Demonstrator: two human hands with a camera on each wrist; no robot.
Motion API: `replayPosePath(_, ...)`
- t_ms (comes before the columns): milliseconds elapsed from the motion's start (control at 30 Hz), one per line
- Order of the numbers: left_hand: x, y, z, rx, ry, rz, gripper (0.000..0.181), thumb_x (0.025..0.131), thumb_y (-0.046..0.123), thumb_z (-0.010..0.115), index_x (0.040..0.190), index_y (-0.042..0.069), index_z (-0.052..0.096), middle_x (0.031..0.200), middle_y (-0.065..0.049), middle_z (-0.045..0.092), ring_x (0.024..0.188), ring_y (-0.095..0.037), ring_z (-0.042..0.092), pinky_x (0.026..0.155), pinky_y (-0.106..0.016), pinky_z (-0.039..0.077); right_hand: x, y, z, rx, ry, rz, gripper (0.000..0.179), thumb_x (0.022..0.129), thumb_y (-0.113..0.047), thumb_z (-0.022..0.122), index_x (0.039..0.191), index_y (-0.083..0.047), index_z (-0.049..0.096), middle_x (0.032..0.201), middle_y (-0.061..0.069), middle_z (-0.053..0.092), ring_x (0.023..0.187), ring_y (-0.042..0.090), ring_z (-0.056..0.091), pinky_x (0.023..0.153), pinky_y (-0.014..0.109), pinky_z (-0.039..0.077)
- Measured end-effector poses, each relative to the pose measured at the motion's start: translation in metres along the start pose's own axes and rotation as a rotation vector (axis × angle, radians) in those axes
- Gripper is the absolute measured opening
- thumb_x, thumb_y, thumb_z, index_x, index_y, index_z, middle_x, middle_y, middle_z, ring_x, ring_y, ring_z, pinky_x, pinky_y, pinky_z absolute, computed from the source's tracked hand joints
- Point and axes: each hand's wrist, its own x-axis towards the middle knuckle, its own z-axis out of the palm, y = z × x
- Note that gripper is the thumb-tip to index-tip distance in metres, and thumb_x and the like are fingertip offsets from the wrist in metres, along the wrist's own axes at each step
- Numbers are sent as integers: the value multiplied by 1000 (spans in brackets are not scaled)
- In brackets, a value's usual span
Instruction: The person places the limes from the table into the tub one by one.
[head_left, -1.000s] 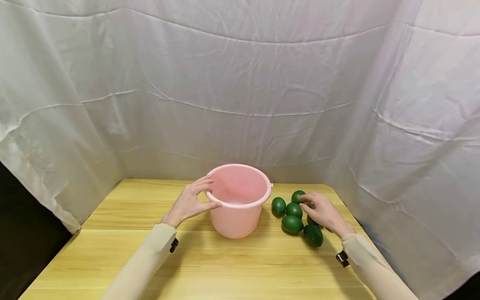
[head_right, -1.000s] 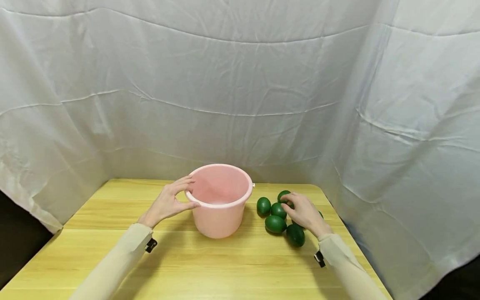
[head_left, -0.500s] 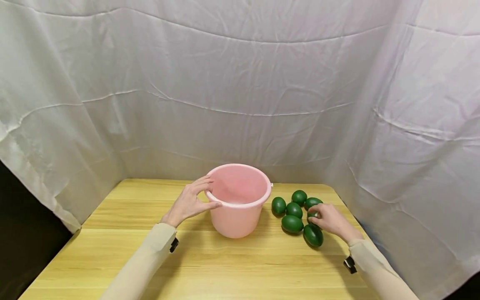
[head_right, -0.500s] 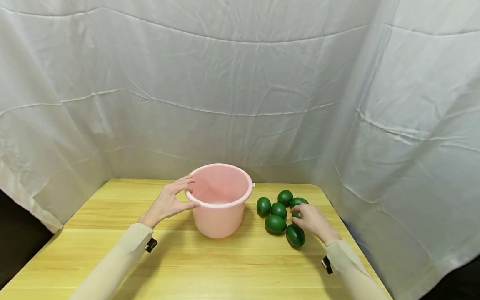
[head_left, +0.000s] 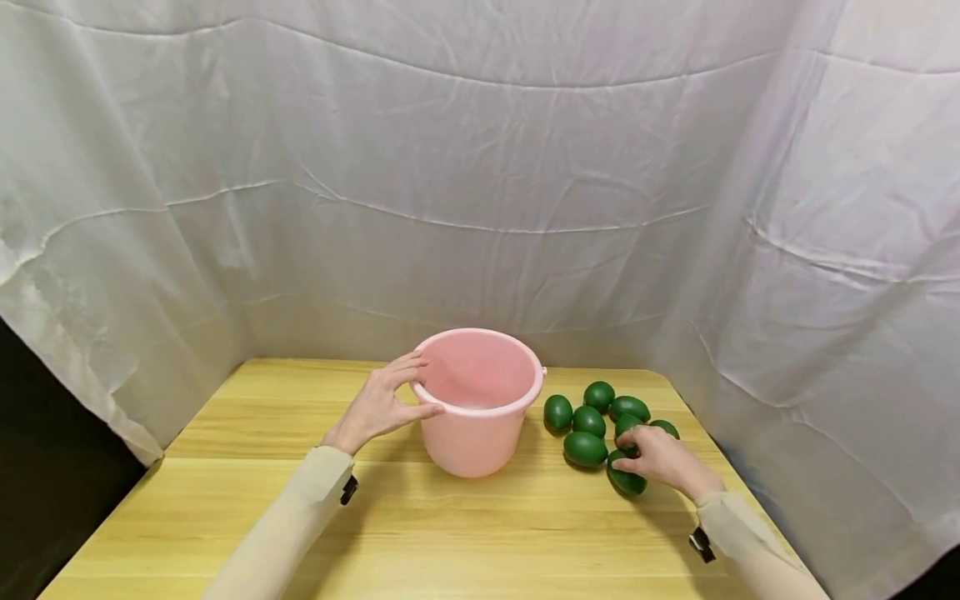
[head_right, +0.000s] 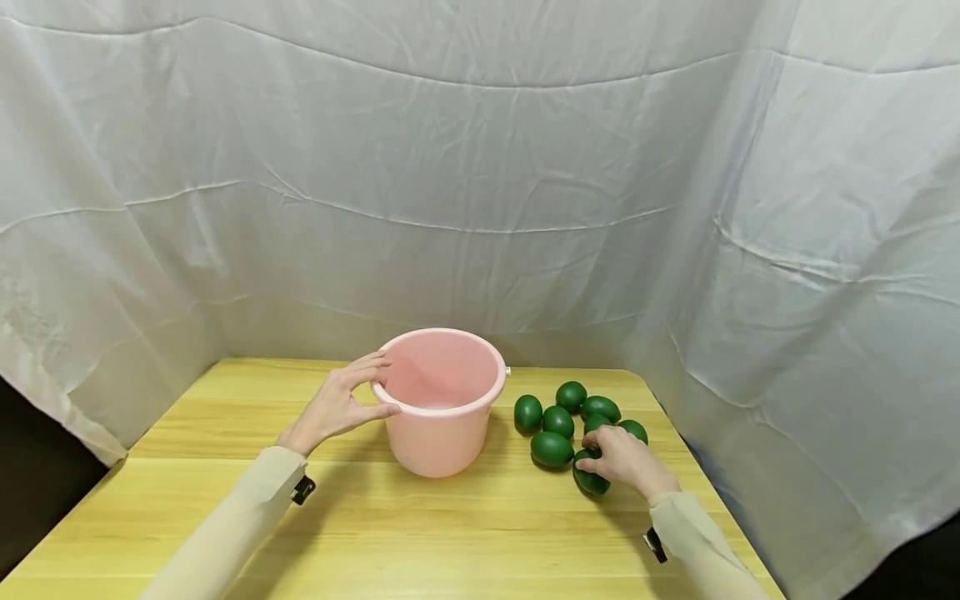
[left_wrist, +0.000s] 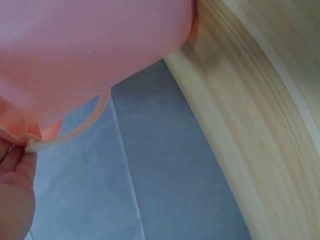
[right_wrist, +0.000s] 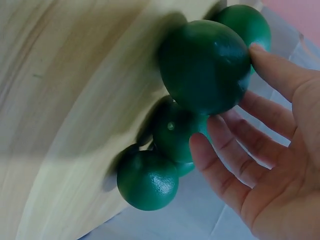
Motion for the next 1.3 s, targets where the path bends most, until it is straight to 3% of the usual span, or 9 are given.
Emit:
replayPosePath(100, 1, -1, 1, -12, 4, 10, 46, 70, 52, 84, 89, 11, 72, 132, -13, 63, 136, -30, 48, 111, -52, 40, -1, 0, 4, -27, 0, 30, 40, 81, -35, 79, 108, -6, 72, 101, 3, 72, 89, 21, 67, 78, 41, 56)
replayPosePath(367, 1, -1, -1, -21, 2, 8, 40, 71, 54, 83, 84, 19, 68, 133, -13, 62, 137, -29, 47, 112, -52, 39, -3, -3, 6, -70, 0, 57, 51, 79, -40, 80, 114, -5, 69, 108, 8, 70, 93, 26, 66, 81, 48, 55)
replayPosePath(533, 1, -2, -2, -25, 2, -1, 42, 71, 54, 83, 86, 18, 69, 134, -12, 62, 137, -28, 46, 112, -53, 39, -6, -5, 7, -85, 7, 66, 60, 76, -44, 81, 120, -6, 66, 112, 12, 68, 97, 29, 65, 82, 50, 54)
replayPosePath(1067, 2, -1, -1, -32, -6, -2, 41, 71, 54, 82, 86, 18, 68, 135, -13, 61, 138, -28, 46, 112, -53, 38, -10, -5, 12, -3, -22, 107, 66, 71, -38, 86, 122, -8, 58, 113, 12, 68, 100, 28, 65, 81, 48, 55)
replayPosePath(1300, -1, -4, 4, -29, 19, 37, 41, 74, 54, 81, 82, 18, 63, 137, -15, 59, 138, -29, 45, 111, -53, 39, -13, -3, 14, -10, -13, 83, 65, 72, -31, 86, 124, -4, 59, 114, 17, 67, 102, 33, 64, 83, 51, 54)
